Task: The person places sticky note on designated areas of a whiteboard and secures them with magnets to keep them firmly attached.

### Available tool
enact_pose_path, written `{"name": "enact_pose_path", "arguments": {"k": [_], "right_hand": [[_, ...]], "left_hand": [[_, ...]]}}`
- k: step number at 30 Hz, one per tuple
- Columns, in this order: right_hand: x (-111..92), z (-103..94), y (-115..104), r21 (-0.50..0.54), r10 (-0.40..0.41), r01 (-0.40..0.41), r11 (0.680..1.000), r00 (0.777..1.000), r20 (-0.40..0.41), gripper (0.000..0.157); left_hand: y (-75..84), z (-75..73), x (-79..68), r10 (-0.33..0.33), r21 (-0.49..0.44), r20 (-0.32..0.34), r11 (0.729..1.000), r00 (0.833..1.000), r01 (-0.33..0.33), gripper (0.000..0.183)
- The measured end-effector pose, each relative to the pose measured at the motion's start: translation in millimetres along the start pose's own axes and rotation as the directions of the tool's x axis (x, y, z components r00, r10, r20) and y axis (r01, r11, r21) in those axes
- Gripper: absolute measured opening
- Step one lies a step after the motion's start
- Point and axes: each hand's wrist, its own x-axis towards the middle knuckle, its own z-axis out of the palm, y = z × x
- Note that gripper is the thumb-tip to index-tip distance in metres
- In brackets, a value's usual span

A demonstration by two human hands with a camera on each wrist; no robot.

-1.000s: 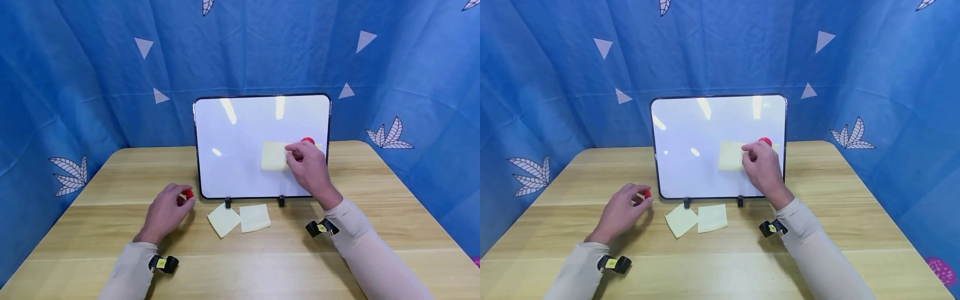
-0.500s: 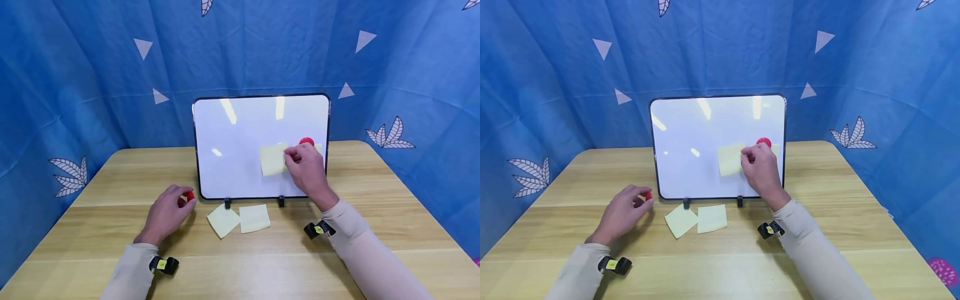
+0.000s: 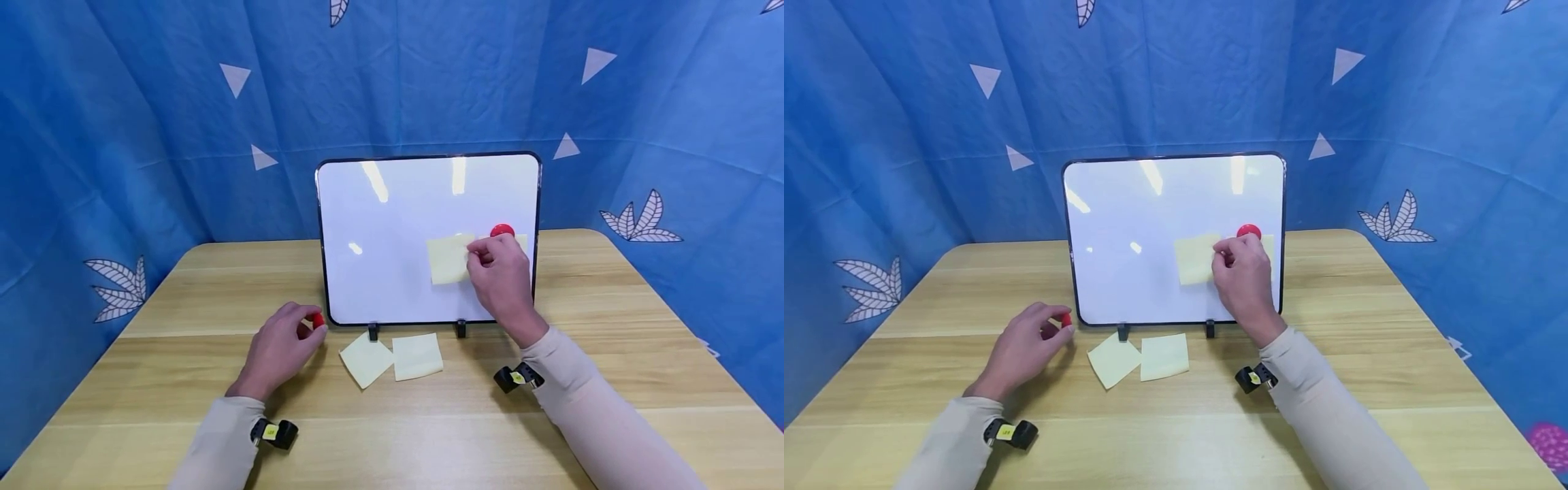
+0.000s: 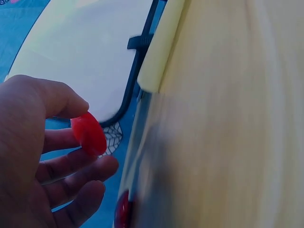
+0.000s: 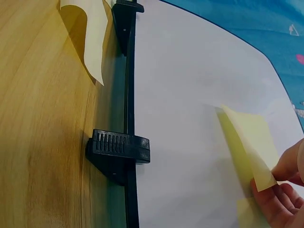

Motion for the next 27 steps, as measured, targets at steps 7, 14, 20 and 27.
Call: {"name": "enact_pose_path", "arguments": {"k": [7, 14, 20, 27], "right_hand": [[-1.4, 6.7, 1.1, 0.024, 0.030, -0.029, 0.999, 0.999, -0.027, 0.007], [-5.3, 8.9, 0.3, 0.028, 0.069, -0.068, 0.997, 0.997, -0.041, 0.008], [-4.7, 8.7, 0.6, 0.049, 0.089, -0.086, 0.995, 0.995, -0.055, 0.008], [-6.0, 7.6, 0.1, 0.038, 0.105, -0.103, 0.994, 0.992, -0.068, 0.009]], "left_hand": [[14.6, 5.4, 4.3, 0.063, -0.033, -0.028, 0.997, 0.998, -0.064, 0.038], [33.0, 2.7, 11.1, 0.139, -0.046, -0.052, 0.989, 0.989, -0.141, 0.034], [53.9, 2.3, 21.9, 0.197, -0.047, -0.080, 0.978, 0.977, -0.202, 0.033], [78.7, 7.2, 29.4, 0.253, -0.051, -0.115, 0.964, 0.961, -0.260, 0.039]]}}
